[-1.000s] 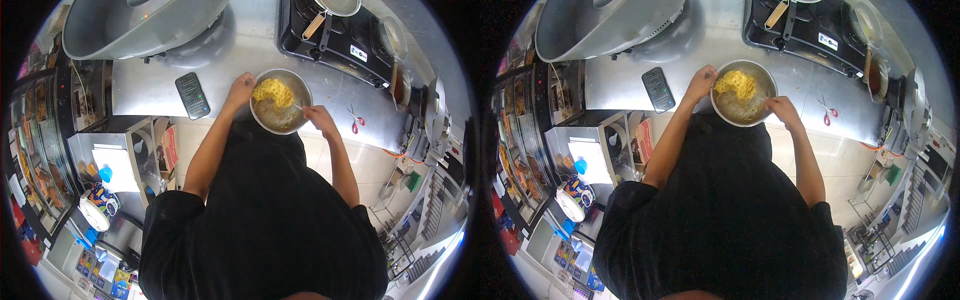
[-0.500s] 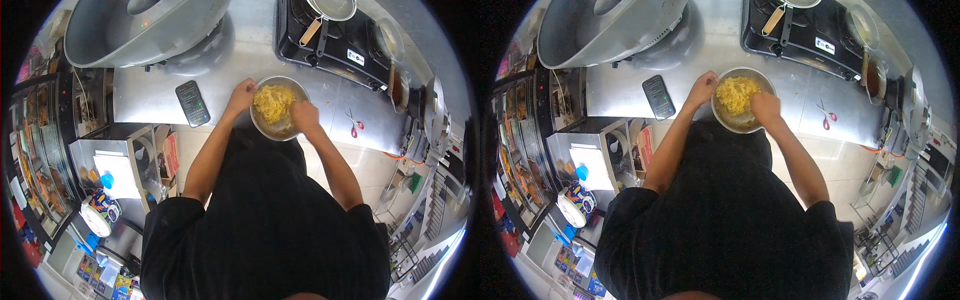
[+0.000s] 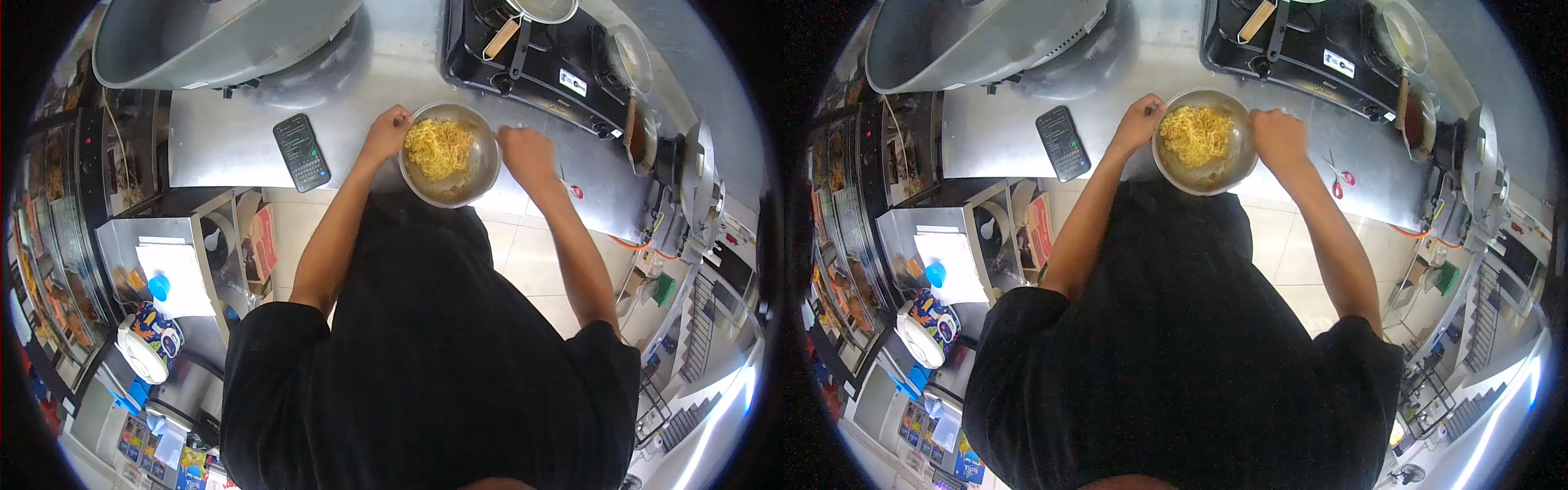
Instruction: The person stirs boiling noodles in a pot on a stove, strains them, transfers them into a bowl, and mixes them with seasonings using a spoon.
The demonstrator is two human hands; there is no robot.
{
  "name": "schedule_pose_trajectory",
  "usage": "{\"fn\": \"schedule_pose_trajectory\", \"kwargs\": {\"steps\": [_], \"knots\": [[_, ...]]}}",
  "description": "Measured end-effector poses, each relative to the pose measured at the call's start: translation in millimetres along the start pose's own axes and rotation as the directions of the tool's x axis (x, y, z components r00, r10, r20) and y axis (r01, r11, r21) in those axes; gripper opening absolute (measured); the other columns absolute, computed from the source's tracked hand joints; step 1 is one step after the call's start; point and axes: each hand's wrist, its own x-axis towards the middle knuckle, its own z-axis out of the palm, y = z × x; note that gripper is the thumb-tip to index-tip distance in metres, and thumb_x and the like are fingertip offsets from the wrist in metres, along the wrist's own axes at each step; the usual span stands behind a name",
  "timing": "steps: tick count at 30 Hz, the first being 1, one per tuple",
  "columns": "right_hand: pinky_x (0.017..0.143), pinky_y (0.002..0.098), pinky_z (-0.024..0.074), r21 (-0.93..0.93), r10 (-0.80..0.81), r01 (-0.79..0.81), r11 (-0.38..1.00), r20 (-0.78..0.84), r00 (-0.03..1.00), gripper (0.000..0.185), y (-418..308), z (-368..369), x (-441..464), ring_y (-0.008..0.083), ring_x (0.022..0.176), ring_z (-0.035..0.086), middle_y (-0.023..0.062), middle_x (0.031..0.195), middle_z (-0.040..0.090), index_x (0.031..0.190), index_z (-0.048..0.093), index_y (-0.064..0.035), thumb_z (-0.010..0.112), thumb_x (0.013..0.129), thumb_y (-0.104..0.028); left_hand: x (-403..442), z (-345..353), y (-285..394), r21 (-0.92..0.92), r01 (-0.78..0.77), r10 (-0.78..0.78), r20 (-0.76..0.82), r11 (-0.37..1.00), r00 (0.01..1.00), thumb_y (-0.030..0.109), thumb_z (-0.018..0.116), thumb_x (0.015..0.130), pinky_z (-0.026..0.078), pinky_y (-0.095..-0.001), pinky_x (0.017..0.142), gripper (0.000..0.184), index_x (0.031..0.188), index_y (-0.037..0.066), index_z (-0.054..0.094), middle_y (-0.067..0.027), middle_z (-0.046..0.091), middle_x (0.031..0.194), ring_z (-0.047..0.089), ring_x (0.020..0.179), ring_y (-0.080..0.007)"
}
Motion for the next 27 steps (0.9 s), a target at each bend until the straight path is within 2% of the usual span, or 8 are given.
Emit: {"fn": "schedule_pose_trajectory", "kwargs": {"steps": [3, 8, 12, 16, 18, 19, 22, 27], "knots": [[0.060, 0.0498, 0.0524, 0.081, 0.034, -0.041, 0.996, 0.079, 0.996, 0.019, 8.7, 93.1, -12.1, 0.0368, 0.070, 0.067, 0.0173, 0.075, 0.067, 0.096, 0.064, -0.0131, 0.049, 0.093, -0.024, 1.3, 1.5, -8.1, 0.033, -0.040, 0.041, -0.008, 0.999, 0.999, 0.023, 0.057, 0.095, 0.043, -0.0297, 0.049, 0.018, 0.095, 0.005, 0.059, -0.0064, 0.058, 0.070, 0.052, 0.057, -0.0137], [0.057, 0.0438, 0.0540, 0.072, -0.192, 0.182, 0.981, 0.159, 0.969, 0.016, 16.5, 61.3, -43.8, 0.0330, 0.067, 0.068, 0.0154, 0.077, 0.068, 0.096, 0.065, -0.0141, 0.053, 0.091, -0.024, -5.2, 2.1, -4.0, 0.127, -0.104, 0.114, -0.074, 0.986, 0.991, 0.024, 0.057, 0.095, 0.045, -0.0330, 0.062, 0.021, 0.096, 0.003, 0.058, -0.0085, 0.058, 0.071, 0.054, 0.065, -0.0154], [0.059, 0.0452, 0.0541, 0.002, 0.081, -0.081, 0.997, 0.091, 0.993, 0.020, 24.2, 55.3, -28.4, 0.0304, 0.073, 0.069, 0.0142, 0.078, 0.068, 0.090, 0.067, -0.0097, 0.052, 0.091, -0.023, -20.1, 8.4, 17.9, 0.167, -0.046, 0.058, -0.065, 0.985, 0.996, 0.023, 0.057, 0.094, 0.046, -0.0366, 0.069, 0.019, 0.097, 0.004, 0.057, -0.0122, 0.061, 0.076, 0.059, 0.072, -0.0231], [0.070, 0.0478, 0.0544, -0.005, 0.095, -0.100, 0.995, 0.352, 0.931, 0.026, 13.0, 74.5, -67.2, 0.0340, 0.081, 0.068, 0.0173, 0.081, 0.067, 0.093, 0.068, -0.0077, 0.052, 0.093, -0.028, -27.0, 9.9, 26.6, 0.235, -0.077, 0.107, -0.120, 0.969, 0.987, 0.022, 0.058, 0.093, 0.048, -0.0416, 0.071, 0.016, 0.098, 0.007, 0.057, -0.0154, 0.065, 0.080, 0.063, 0.077, -0.0326], [0.073, 0.0519, 0.0519, 0.224, 0.102, -0.188, 0.956, 0.347, 0.932, 0.033, 1.1, 85.3, -85.8, 0.0397, 0.079, 0.067, 0.0199, 0.081, 0.068, 0.089, 0.071, -0.0066, 0.051, 0.094, -0.033, -33.8, 13.1, 24.4, 0.220, -0.071, 0.103, -0.138, 0.973, 0.985, 0.022, 0.057, 0.094, 0.048, -0.0406, 0.072, 0.016, 0.098, 0.006, 0.056, -0.0155, 0.064, 0.081, 0.062, 0.076, -0.0313], [0.079, 0.0498, 0.0506, 0.298, 0.086, -0.278, 0.913, 0.525, 0.847, 0.036, -6.7, 86.2, -77.4, 0.0412, 0.084, 0.065, 0.0223, 0.083, 0.067, 0.086, 0.071, -0.0052, 0.052, 0.093, -0.034, -35.3, 14.6, 25.1, 0.206, -0.065, 0.095, -0.139, 0.976, 0.986, 0.022, 0.056, 0.094, 0.047, -0.0391, 0.072, 0.017, 0.098, 0.005, 0.056, -0.0153, 0.063, 0.081, 0.060, 0.076, -0.0293], [0.076, 0.0403, 0.0489, 0.526, -0.050, -0.430, 0.734, 0.673, 0.738, 0.037, -15.3, 95.7, -55.1, 0.0347, 0.078, 0.065, 0.0222, 0.082, 0.068, 0.085, 0.071, -0.0003, 0.054, 0.091, -0.033, -32.1, 15.6, 24.0, 0.148, -0.044, 0.062, -0.120, 0.988, 0.991, 0.022, 0.055, 0.095, 0.046, -0.0377, 0.073, 0.018, 0.098, 0.005, 0.056, -0.0150, 0.061, 0.081, 0.058, 0.075, -0.0269], [0.075, 0.0436, 0.0486, 0.656, 0.036, -0.402, 0.639, 0.496, 0.867, 0.044, -2.9, 95.7, -41.7, 0.0372, 0.077, 0.065, 0.0239, 0.080, 0.067, 0.083, 0.070, 0.0019, 0.054, 0.089, -0.038, -27.4, 9.9, 12.6, 0.163, -0.055, 0.070, -0.089, 0.985, 0.994, 0.022, 0.055, 0.094, 0.046, -0.0373, 0.072, 0.018, 0.097, 0.005, 0.056, -0.0143, 0.061, 0.080, 0.058, 0.074, -0.0255]]}}
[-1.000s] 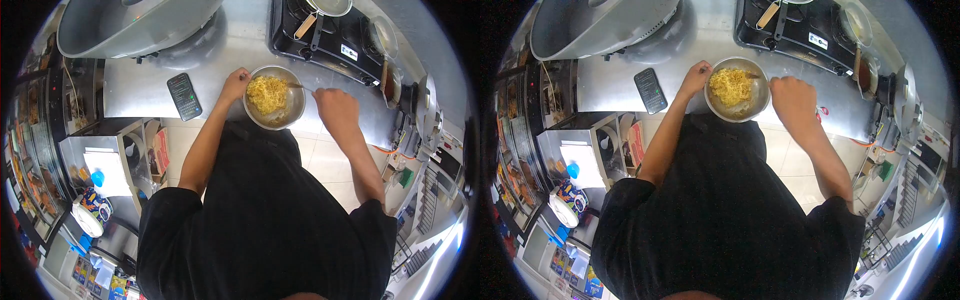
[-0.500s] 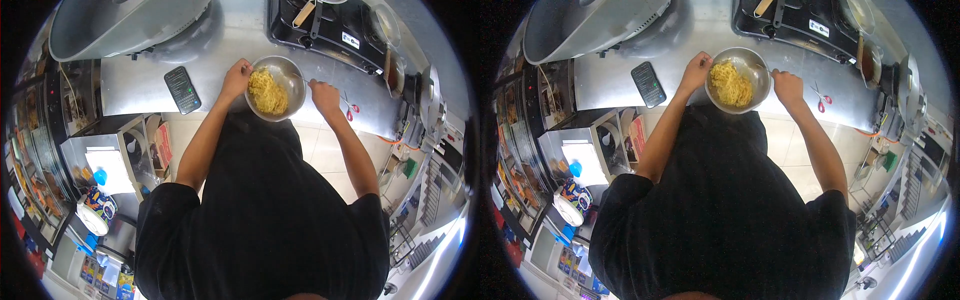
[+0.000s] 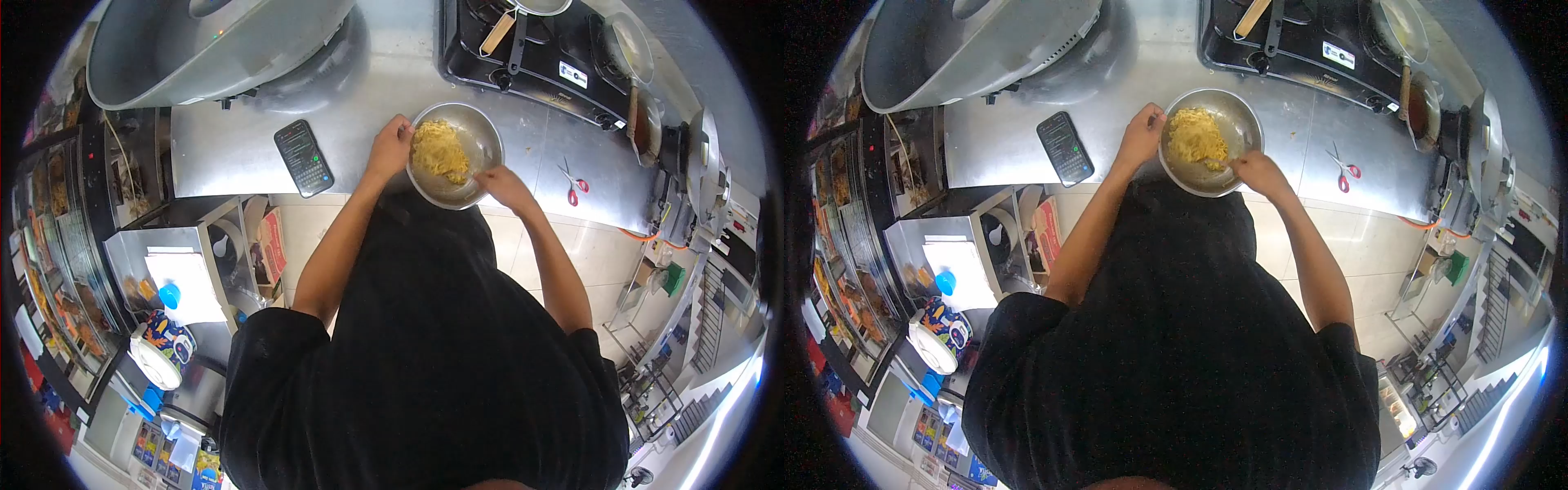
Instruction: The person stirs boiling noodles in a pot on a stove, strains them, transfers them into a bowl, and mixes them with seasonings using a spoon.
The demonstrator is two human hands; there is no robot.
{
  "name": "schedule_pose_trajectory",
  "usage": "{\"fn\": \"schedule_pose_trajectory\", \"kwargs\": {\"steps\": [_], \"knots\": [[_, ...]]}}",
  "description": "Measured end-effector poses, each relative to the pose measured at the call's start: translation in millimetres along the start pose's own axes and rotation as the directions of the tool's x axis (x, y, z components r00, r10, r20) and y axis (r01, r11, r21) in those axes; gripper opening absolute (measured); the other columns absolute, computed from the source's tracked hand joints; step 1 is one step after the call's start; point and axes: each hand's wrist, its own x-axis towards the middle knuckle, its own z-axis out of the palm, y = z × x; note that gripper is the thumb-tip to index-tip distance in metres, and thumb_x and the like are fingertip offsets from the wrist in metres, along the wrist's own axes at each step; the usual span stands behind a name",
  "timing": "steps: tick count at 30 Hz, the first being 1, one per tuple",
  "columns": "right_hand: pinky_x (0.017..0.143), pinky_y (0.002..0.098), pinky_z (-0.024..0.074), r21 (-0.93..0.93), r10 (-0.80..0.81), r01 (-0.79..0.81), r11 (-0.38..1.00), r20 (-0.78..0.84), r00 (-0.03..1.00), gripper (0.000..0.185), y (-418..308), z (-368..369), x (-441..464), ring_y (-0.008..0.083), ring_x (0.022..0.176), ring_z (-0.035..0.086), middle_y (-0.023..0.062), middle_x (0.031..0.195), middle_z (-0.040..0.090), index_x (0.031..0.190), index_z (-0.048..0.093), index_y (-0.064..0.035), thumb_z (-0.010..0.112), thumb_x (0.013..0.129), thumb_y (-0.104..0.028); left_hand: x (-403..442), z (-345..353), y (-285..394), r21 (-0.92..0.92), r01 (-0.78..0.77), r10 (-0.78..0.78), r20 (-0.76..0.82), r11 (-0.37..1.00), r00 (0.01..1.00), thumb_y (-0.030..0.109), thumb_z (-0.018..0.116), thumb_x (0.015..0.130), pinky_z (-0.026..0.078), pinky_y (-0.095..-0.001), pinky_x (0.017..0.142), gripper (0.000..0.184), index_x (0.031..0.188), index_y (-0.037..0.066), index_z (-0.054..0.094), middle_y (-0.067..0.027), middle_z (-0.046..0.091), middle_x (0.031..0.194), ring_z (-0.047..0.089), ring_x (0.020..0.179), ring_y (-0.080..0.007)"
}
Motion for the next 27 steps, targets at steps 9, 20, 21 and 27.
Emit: {"fn": "schedule_pose_trajectory", "kwargs": {"steps": [9, 20, 21, 27], "knots": [[0.081, 0.0476, 0.0534, -0.513, 0.053, -0.128, 0.849, -0.157, 0.986, 0.036, -48.7, 5.2, -1.1, 0.0407, 0.089, 0.067, 0.0250, 0.091, 0.068, 0.092, 0.070, -0.0009, 0.053, 0.090, -0.032, 6.0, 0.1, -5.4, -0.001, 0.038, -0.038, 0.016, 0.999, 0.999, 0.024, 0.055, 0.094, 0.047, -0.0371, 0.073, 0.019, 0.097, 0.005, 0.057, -0.0148, 0.063, 0.078, 0.059, 0.074, -0.0260], [0.066, 0.0377, 0.0518, -0.290, -0.363, 0.342, 0.894, -0.020, 0.932, 0.030, 37.7, -17.3, 32.3, 0.0273, 0.067, 0.067, 0.0133, 0.067, 0.066, 0.081, 0.070, -0.0025, 0.056, 0.092, -0.027, 2.5, -8.2, 10.5, -0.141, 0.224, -0.208, 0.118, 0.964, 0.971, 0.024, 0.057, 0.092, 0.049, -0.0389, 0.062, 0.020, 0.096, 0.005, 0.060, -0.0139, 0.063, 0.073, 0.061, 0.061, -0.0261], [0.058, 0.0338, 0.0466, -0.139, -0.311, 0.310, 0.941, 0.013, 0.950, 0.031, 30.1, -6.9, 25.0, 0.0201, 0.059, 0.062, 0.0109, 0.061, 0.063, 0.076, 0.067, -0.0017, 0.057, 0.091, -0.026, 3.4, -5.9, 5.4, -0.145, 0.172, -0.161, 0.084, 0.974, 0.983, 0.024, 0.057, 0.093, 0.048, -0.0380, 0.058, 0.020, 0.096, 0.004, 0.059, -0.0132, 0.062, 0.072, 0.060, 0.057, -0.0246], [0.048, 0.0272, 0.0290, 0.237, -0.158, 0.124, 0.963, 0.127, 0.979, 0.038, 19.0, 4.1, 12.0, 0.0077, 0.051, 0.035, -0.0045, 0.055, 0.043, 0.067, 0.061, -0.0057, 0.058, 0.093, -0.033, 5.1, -6.2, 0.7, -0.173, 0.196, -0.170, 0.154, 0.965, 0.973, 0.023, 0.054, 0.095, 0.049, -0.0284, 0.044, 0.019, 0.099, 0.005, 0.058, -0.0066, 0.060, 0.073, 0.058, 0.057, -0.0142]]}}
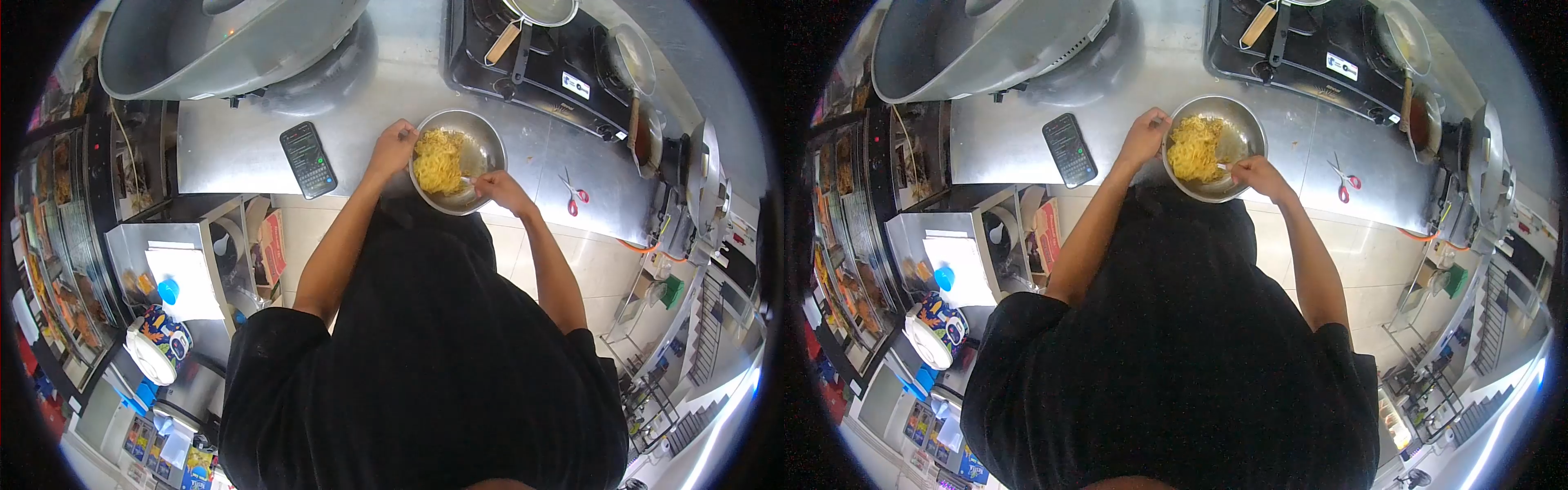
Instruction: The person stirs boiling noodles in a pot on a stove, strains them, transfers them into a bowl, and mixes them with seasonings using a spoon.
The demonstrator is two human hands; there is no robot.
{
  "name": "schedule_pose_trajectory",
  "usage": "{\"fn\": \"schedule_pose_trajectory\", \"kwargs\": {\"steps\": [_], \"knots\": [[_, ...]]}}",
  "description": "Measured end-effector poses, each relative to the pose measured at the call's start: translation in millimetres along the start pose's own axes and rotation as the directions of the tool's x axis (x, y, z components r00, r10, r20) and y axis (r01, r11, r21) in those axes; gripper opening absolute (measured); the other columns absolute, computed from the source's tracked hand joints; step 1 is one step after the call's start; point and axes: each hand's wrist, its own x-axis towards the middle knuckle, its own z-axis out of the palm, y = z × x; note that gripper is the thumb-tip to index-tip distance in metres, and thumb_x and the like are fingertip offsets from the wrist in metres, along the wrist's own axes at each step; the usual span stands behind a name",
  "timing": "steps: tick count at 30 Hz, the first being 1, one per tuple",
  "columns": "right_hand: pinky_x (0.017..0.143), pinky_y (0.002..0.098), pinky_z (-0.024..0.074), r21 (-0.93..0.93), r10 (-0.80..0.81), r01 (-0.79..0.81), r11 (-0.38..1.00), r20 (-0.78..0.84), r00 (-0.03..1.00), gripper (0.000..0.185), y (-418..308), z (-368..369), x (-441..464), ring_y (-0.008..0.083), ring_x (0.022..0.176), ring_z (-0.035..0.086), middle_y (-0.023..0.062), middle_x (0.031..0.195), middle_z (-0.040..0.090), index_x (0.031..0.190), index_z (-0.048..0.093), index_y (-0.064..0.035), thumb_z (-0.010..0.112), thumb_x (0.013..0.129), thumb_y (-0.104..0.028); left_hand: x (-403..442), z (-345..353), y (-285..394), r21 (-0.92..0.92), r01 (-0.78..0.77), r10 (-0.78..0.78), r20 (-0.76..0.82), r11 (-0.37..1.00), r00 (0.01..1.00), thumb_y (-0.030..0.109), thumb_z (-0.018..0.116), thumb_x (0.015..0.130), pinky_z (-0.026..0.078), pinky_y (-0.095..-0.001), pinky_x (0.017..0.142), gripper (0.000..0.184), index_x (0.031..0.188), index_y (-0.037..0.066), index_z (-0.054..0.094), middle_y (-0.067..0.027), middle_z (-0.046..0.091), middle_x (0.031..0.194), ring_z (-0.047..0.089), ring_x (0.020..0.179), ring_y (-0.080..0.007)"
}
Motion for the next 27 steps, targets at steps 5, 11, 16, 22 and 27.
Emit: {"fn": "schedule_pose_trajectory", "kwargs": {"steps": [5, 11, 16, 22, 27], "knots": [[0.053, 0.0268, 0.0307, 0.070, 0.013, -0.004, 0.998, -0.130, 0.991, 0.038, -13.9, -21.4, -30.1, 0.0068, 0.056, 0.037, -0.0047, 0.058, 0.045, 0.068, 0.062, -0.0057, 0.059, 0.094, -0.034, -0.2, -3.1, 1.5, -0.043, 0.056, -0.056, 0.000, 0.997, 0.998, 0.026, 0.056, 0.096, 0.051, -0.0285, 0.045, 0.021, 0.099, 0.006, 0.058, -0.0048, 0.060, 0.073, 0.057, 0.060, -0.0131], [0.056, 0.0297, 0.0352, -0.055, 0.001, -0.013, 0.998, -0.224, 0.974, 0.040, -29.8, -43.8, -62.3, 0.0117, 0.055, 0.041, 0.0002, 0.055, 0.046, 0.068, 0.063, -0.0026, 0.059, 0.093, -0.034, -2.6, -4.0, -0.6, -0.103, 0.053, -0.052, 0.013, 0.993, 0.999, 0.027, 0.057, 0.095, 0.052, -0.0287, 0.046, 0.021, 0.099, 0.006, 0.059, -0.0041, 0.058, 0.071, 0.056, 0.060, -0.0125], [0.057, 0.0398, 0.0464, -0.560, -0.127, -0.152, 0.814, -0.427, 0.895, 0.034, -84.4, -36.7, -84.2, 0.0308, 0.057, 0.060, 0.0157, 0.063, 0.062, 0.076, 0.069, -0.0032, 0.059, 0.091, -0.033, -7.4, -4.5, 7.4, -0.111, 0.053, -0.051, 0.019, 0.992, 0.999, 0.026, 0.058, 0.094, 0.051, -0.0285, 0.045, 0.020, 0.099, 0.006, 0.059, -0.0040, 0.057, 0.070, 0.054, 0.056, -0.0122], [0.062, 0.0465, 0.0537, -0.776, -0.192, -0.255, 0.576, -0.432, 0.881, 0.030, -114.8, -13.2, -73.5, 0.0373, 0.069, 0.068, 0.0195, 0.073, 0.066, 0.081, 0.071, -0.0073, 0.059, 0.090, -0.033, -5.3, -3.3, 3.1, -0.109, 0.040, -0.036, 0.032, 0.993, 0.999, 0.023, 0.058, 0.094, 0.051, -0.0275, 0.046, 0.018, 0.099, 0.006, 0.058, -0.0046, 0.056, 0.072, 0.056, 0.057, -0.0122], [0.060, 0.0455, 0.0541, -0.808, -0.309, -0.189, 0.558, -0.413, 0.857, 0.022, -93.8, -39.0, -19.8, 0.0362, 0.070, 0.068, 0.0175, 0.074, 0.067, 0.085, 0.069, -0.0090, 0.055, 0.091, -0.025, -2.4, -6.3, -6.5, -0.120, 0.045, -0.041, 0.033, 0.992, 0.999, 0.021, 0.057, 0.094, 0.052, -0.0266, 0.048, 0.017, 0.100, 0.005, 0.059, -0.0056, 0.059, 0.079, 0.057, 0.060, -0.0126]]}}
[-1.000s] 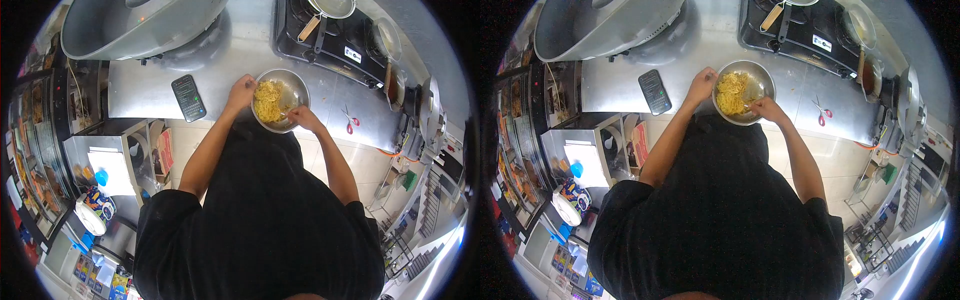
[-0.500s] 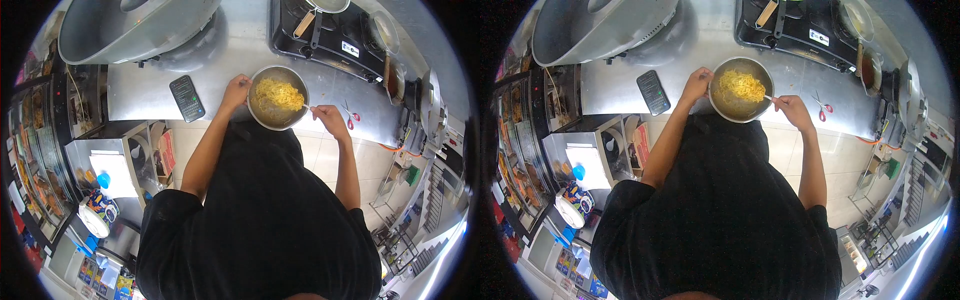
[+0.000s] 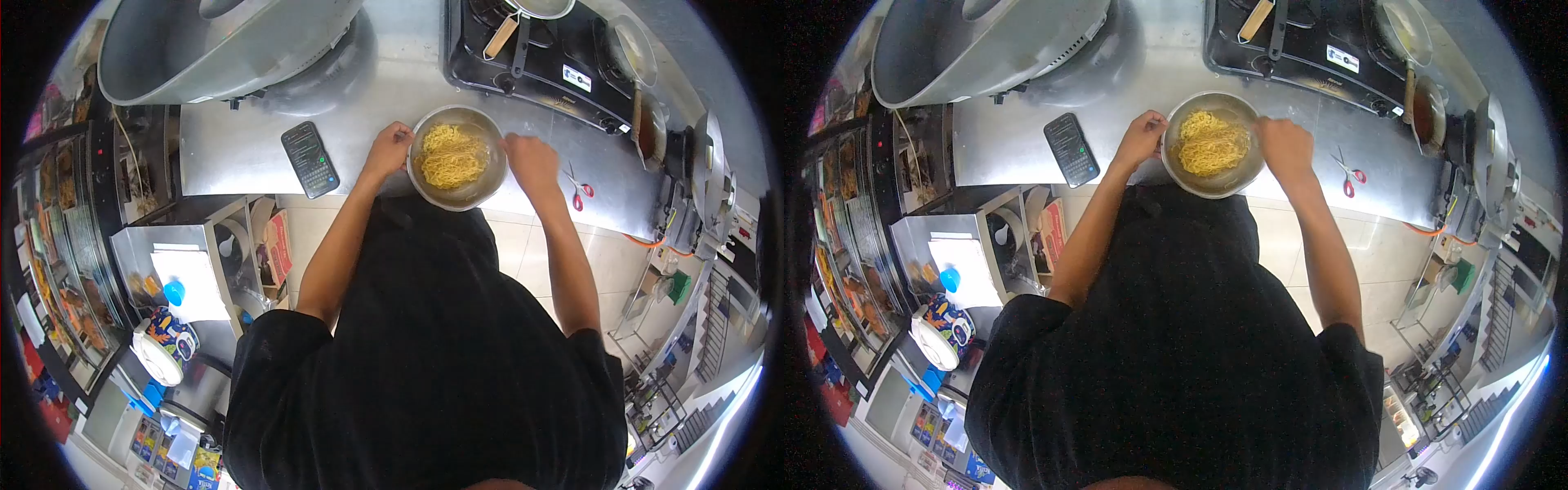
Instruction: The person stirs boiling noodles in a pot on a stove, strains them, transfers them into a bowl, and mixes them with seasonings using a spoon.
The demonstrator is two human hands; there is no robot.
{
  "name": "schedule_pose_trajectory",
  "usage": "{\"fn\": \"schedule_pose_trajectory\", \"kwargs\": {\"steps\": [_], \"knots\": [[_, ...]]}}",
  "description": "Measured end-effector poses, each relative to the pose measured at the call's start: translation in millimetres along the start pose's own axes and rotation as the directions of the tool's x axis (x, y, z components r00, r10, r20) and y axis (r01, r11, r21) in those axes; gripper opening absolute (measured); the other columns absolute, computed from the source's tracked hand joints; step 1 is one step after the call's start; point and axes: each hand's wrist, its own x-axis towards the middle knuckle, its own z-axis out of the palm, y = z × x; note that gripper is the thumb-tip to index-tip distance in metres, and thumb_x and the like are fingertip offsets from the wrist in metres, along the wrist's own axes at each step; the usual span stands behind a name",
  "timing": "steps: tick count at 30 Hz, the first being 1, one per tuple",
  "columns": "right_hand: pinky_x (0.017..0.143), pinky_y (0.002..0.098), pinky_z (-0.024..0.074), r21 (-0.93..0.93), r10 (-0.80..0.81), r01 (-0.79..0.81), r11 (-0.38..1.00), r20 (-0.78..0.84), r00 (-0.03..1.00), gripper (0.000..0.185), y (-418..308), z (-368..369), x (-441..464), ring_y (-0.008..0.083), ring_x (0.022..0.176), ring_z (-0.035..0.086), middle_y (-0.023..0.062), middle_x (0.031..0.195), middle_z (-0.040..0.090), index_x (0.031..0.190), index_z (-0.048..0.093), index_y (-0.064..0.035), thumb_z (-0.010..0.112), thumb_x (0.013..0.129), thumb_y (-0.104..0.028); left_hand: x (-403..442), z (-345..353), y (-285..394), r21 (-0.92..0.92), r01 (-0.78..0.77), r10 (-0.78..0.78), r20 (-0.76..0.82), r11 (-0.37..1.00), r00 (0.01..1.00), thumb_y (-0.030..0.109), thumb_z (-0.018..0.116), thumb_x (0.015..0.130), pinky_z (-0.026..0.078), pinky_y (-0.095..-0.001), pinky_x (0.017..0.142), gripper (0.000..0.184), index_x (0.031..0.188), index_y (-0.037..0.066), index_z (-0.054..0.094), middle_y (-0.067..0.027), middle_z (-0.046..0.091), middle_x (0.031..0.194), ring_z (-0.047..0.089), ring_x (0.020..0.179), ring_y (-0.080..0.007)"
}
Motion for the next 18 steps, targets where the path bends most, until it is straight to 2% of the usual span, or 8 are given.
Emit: {"fn": "schedule_pose_trajectory", "kwargs": {"steps": [3, 7, 10, 13, 14, 16, 17, 18], "knots": [[0.060, 0.0445, 0.0543, -0.043, -0.064, 0.066, 0.997, 0.045, 0.997, 0.019, 6.8, 57.2, 0.7, 0.0341, 0.073, 0.069, 0.0159, 0.076, 0.068, 0.088, 0.069, -0.0102, 0.053, 0.090, -0.021, 0.4, -0.4, -2.8, 0.036, -0.023, 0.022, 0.007, 0.999, 1.000, 0.020, 0.057, 0.094, 0.052, -0.0265, 0.048, 0.017, 0.101, 0.005, 0.059, -0.0059, 0.059, 0.081, 0.058, 0.062, -0.0129], [0.062, 0.0427, 0.0546, -0.086, -0.236, 0.252, 0.964, 0.165, 0.958, 0.020, 8.2, 49.3, -18.5, 0.0300, 0.078, 0.070, 0.0143, 0.080, 0.069, 0.086, 0.070, -0.0107, 0.054, 0.089, -0.022, 2.5, -1.4, -7.9, 0.070, -0.016, 0.016, -0.005, 0.997, 1.000, 0.022, 0.056, 0.094, 0.053, -0.0268, 0.048, 0.019, 0.102, 0.004, 0.059, -0.0063, 0.060, 0.081, 0.058, 0.063, -0.0130], [0.062, 0.0423, 0.0548, -0.072, -0.028, 0.033, 0.997, 0.071, 0.997, 0.020, 23.5, 13.7, 3.2, 0.0291, 0.076, 0.069, 0.0150, 0.078, 0.068, 0.088, 0.071, -0.0119, 0.055, 0.090, -0.023, 3.5, -2.0, -5.1, 0.041, -0.002, 0.002, 0.000, 0.999, 1.000, 0.022, 0.056, 0.094, 0.053, -0.0282, 0.049, 0.021, 0.101, 0.003, 0.059, -0.0067, 0.061, 0.081, 0.059, 0.063, -0.0139], [0.062, 0.0424, 0.0546, -0.175, -0.021, 0.052, 0.983, 0.176, 0.984, 0.021, 34.6, 37.5, 2.8, 0.0297, 0.076, 0.069, 0.0154, 0.080, 0.068, 0.089, 0.071, -0.0132, 0.053, 0.091, -0.024, -3.5, 1.9, -5.5, 0.066, 0.017, -0.018, 0.009, 0.998, 1.000, 0.022, 0.054, 0.095, 0.052, -0.0297, 0.050, 0.021, 0.101, 0.003, 0.058, -0.0076, 0.061, 0.080, 0.060, 0.064, -0.0154], [0.063, 0.0429, 0.0547, -0.129, -0.059, 0.089, 0.988, 0.218, 0.974, 0.022, 37.0, 44.1, -8.8, 0.0303, 0.075, 0.068, 0.0169, 0.084, 0.068, 0.089, 0.072, -0.0131, 0.054, 0.091, -0.026, -2.6, 1.3, -3.8, 0.085, 0.016, -0.017, 0.005, 0.996, 1.000, 0.022, 0.054, 0.095, 0.052, -0.0301, 0.050, 0.020, 0.100, 0.003, 0.058, -0.0079, 0.061, 0.080, 0.060, 0.064, -0.0159], [0.075, 0.0469, 0.0532, 0.019, 0.024, -0.034, 0.999, 0.381, 0.924, 0.023, 33.0, 55.4, -28.9, 0.0340, 0.082, 0.067, 0.0173, 0.088, 0.069, 0.088, 0.073, -0.0133, 0.060, 0.089, -0.033, 6.9, 3.3, -24.7, 0.227, -0.111, 0.126, -0.051, 0.967, 0.991, 0.022, 0.053, 0.096, 0.050, -0.0305, 0.049, 0.021, 0.100, 0.003, 0.058, -0.0091, 0.061, 0.078, 0.061, 0.063, -0.0166], [0.076, 0.0457, 0.0539, 0.091, -0.034, 0.001, 0.996, 0.356, 0.934, 0.020, 33.0, 75.4, -39.1, 0.0354, 0.078, 0.068, 0.0154, 0.086, 0.070, 0.092, 0.075, -0.0168, 0.059, 0.087, -0.028, 10.7, 4.9, -31.4, 0.300, -0.170, 0.199, -0.068, 0.939, 0.978, 0.022, 0.052, 0.096, 0.050, -0.0307, 0.048, 0.021, 0.100, 0.003, 0.058, -0.0097, 0.061, 0.077, 0.061, 0.063, -0.0169], [0.080, 0.0437, 0.0528, 0.258, -0.036, -0.110, 0.960, 0.504, 0.863, 0.024, 33.0, 96.8, -42.1, 0.0377, 0.080, 0.066, 0.0171, 0.088, 0.070, 0.092, 0.075, -0.0123, 0.057, 0.089, -0.028, 8.0, 6.3, -25.0, 0.272, -0.135, 0.159, -0.069, 0.953, 0.985, 0.023, 0.053, 0.095, 0.050, -0.0328, 0.054, 0.021, 0.100, 0.003, 0.057, -0.0124, 0.062, 0.078, 0.062, 0.062, -0.0205]]}}
